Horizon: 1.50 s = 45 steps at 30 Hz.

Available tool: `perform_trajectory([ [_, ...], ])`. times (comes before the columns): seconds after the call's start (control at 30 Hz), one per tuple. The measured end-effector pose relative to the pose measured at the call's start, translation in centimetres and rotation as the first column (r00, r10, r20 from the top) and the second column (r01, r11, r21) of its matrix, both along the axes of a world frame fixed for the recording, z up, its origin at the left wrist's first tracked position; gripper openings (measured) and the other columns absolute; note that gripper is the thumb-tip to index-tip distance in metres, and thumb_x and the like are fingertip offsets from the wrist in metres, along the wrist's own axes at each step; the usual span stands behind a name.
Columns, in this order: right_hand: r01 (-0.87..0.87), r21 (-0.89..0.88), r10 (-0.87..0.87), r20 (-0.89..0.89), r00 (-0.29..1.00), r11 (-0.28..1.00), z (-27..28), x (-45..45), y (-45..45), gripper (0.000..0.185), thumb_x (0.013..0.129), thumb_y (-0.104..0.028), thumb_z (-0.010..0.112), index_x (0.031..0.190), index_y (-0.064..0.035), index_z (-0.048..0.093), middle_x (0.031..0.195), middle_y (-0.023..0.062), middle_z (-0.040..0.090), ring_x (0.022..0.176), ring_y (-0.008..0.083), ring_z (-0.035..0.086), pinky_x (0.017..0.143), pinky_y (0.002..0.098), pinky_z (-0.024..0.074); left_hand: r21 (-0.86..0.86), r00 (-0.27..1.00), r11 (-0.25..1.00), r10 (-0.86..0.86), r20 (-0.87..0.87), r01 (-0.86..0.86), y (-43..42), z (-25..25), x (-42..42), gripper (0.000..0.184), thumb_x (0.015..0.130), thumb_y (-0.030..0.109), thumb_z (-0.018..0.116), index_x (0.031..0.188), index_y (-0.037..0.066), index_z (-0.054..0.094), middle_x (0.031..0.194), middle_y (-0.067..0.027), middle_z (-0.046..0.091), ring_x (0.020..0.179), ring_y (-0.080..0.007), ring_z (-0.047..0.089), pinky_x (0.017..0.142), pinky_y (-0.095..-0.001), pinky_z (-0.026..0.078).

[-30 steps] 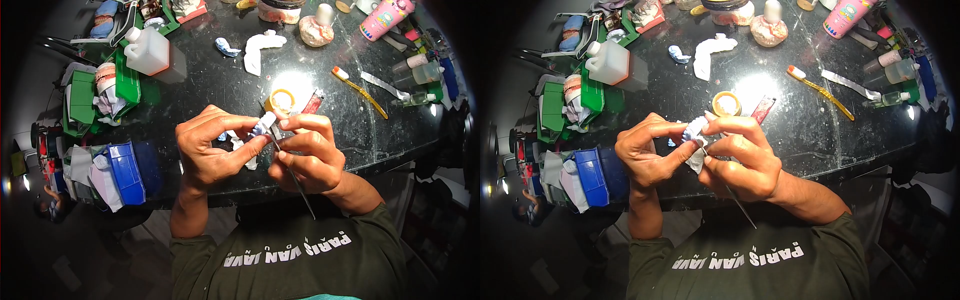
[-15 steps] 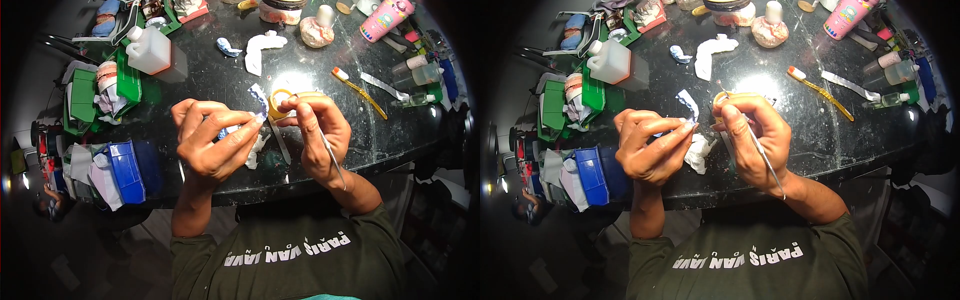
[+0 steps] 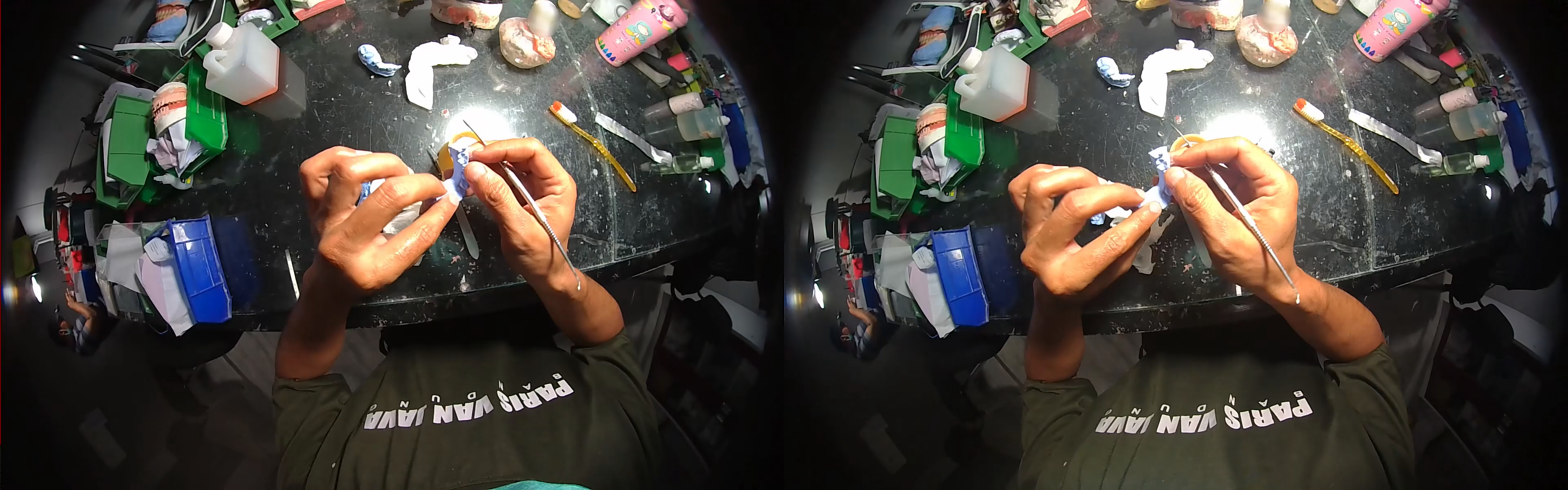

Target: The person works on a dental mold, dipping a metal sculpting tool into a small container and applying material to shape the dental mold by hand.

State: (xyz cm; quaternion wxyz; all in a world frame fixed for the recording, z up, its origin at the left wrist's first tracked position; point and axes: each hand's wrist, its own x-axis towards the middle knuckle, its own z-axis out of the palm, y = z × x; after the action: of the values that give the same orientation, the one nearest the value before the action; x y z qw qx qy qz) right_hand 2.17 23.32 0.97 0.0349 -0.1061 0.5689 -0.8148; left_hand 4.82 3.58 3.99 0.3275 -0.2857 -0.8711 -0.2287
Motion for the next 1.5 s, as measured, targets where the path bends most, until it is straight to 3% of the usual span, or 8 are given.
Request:
perform_trajectory([
  [0.23,-0.047,-0.096,0.055,0.083,0.995,0.994,-0.1,-0.4,0.4,0.014,0.099,0.000,0.074,0.111,0.0028,0.067,0.111,0.0117,0.073,0.098,0.0137,0.071,0.087,0.0294,0.0593,0.224,0.993,0.967,-0.118,-0.013,0.117,-0.8,-0.9,-1.4,0.044,0.061,-0.001,0.088,0.104,0.009,0.083,0.107,-0.0098,0.073,0.092,-0.0269,0.068,0.077,-0.0377,0.057],
  [0.4,-0.085,-0.151,0.103,0.115,0.988,0.985,0.0,-0.5,0.7,0.015,0.099,-0.001,0.074,0.112,0.0026,0.067,0.111,0.0122,0.072,0.095,0.0143,0.072,0.085,0.0297,0.0599,0.452,0.949,0.887,-0.219,0.228,0.096,-1.0,-1.0,-1.2,0.066,0.068,-0.008,0.092,0.129,-0.003,0.070,0.116,-0.0198,0.075,0.099,-0.0235,0.076,0.089,-0.0354,0.061],
  [0.6,-0.044,-0.128,0.066,0.176,0.982,0.991,0.3,-0.3,0.6,0.016,0.098,0.001,0.074,0.112,0.0024,0.067,0.110,0.0123,0.072,0.094,0.0149,0.073,0.085,0.0307,0.0609,0.614,0.856,0.784,-0.377,0.353,0.093,-1.3,-1.2,-1.0,0.056,0.076,-0.007,0.092,0.128,-0.005,0.072,0.111,-0.0202,0.077,0.102,-0.0239,0.076,0.092,-0.0337,0.061],
  [0.7,-0.061,-0.118,0.071,0.083,0.994,0.991,-0.1,-0.3,0.7,0.013,0.102,-0.007,0.071,0.111,0.0017,0.068,0.109,0.0128,0.073,0.094,0.0155,0.073,0.080,0.0285,0.0597,0.667,0.848,0.740,-0.403,0.346,0.080,-1.1,-1.1,-0.8,0.049,0.078,-0.010,0.089,0.124,-0.006,0.074,0.107,-0.0198,0.077,0.102,-0.0239,0.076,0.091,-0.0344,0.061],
  [0.83,0.045,-0.024,-0.043,0.071,0.997,0.999,0.4,-0.4,1.0,0.023,0.110,-0.019,0.056,0.116,0.0002,0.067,0.107,0.0145,0.075,0.087,0.0151,0.072,0.066,0.0231,0.0508,0.663,0.865,0.743,-0.388,0.319,0.089,-1.4,-1.1,-0.9,0.043,0.080,-0.011,0.087,0.120,-0.005,0.075,0.107,-0.0187,0.076,0.100,-0.0239,0.076,0.089,-0.0343,0.061],
  [0.9,0.048,-0.115,-0.040,0.076,0.996,0.992,0.3,-0.6,1.5,0.022,0.109,-0.014,0.053,0.121,0.0007,0.062,0.107,0.0155,0.075,0.082,0.0145,0.070,0.064,0.0237,0.0499,0.655,0.882,0.750,-0.369,0.293,0.097,-1.4,-1.1,-1.0,0.041,0.080,-0.011,0.087,0.120,-0.005,0.076,0.107,-0.0181,0.076,0.099,-0.0238,0.076,0.088,-0.0339,0.061],
  [1.07,0.076,-0.132,-0.075,0.008,0.997,0.988,0.2,-1.2,1.6,0.008,0.103,0.002,0.062,0.111,0.0007,0.059,0.090,0.0134,0.075,0.072,0.0137,0.069,0.065,0.0248,0.0543,0.659,0.883,0.747,-0.363,0.297,0.085,-1.5,-1.4,-1.0,0.039,0.082,-0.012,0.085,0.119,-0.005,0.075,0.106,-0.0178,0.075,0.099,-0.0237,0.076,0.089,-0.0337,0.061],
  [1.5,0.161,0.074,-0.163,0.026,0.986,0.984,1.1,-1.2,1.1,0.020,0.101,-0.005,0.075,0.116,0.0055,0.069,0.101,0.0171,0.080,0.091,0.0187,0.079,0.079,0.0272,0.0632,0.660,0.871,0.749,-0.362,0.332,0.059,-1.6,-1.6,-0.9,0.042,0.083,-0.012,0.084,0.123,-0.006,0.073,0.107,-0.0168,0.075,0.100,-0.0229,0.076,0.090,-0.0338,0.061],
])
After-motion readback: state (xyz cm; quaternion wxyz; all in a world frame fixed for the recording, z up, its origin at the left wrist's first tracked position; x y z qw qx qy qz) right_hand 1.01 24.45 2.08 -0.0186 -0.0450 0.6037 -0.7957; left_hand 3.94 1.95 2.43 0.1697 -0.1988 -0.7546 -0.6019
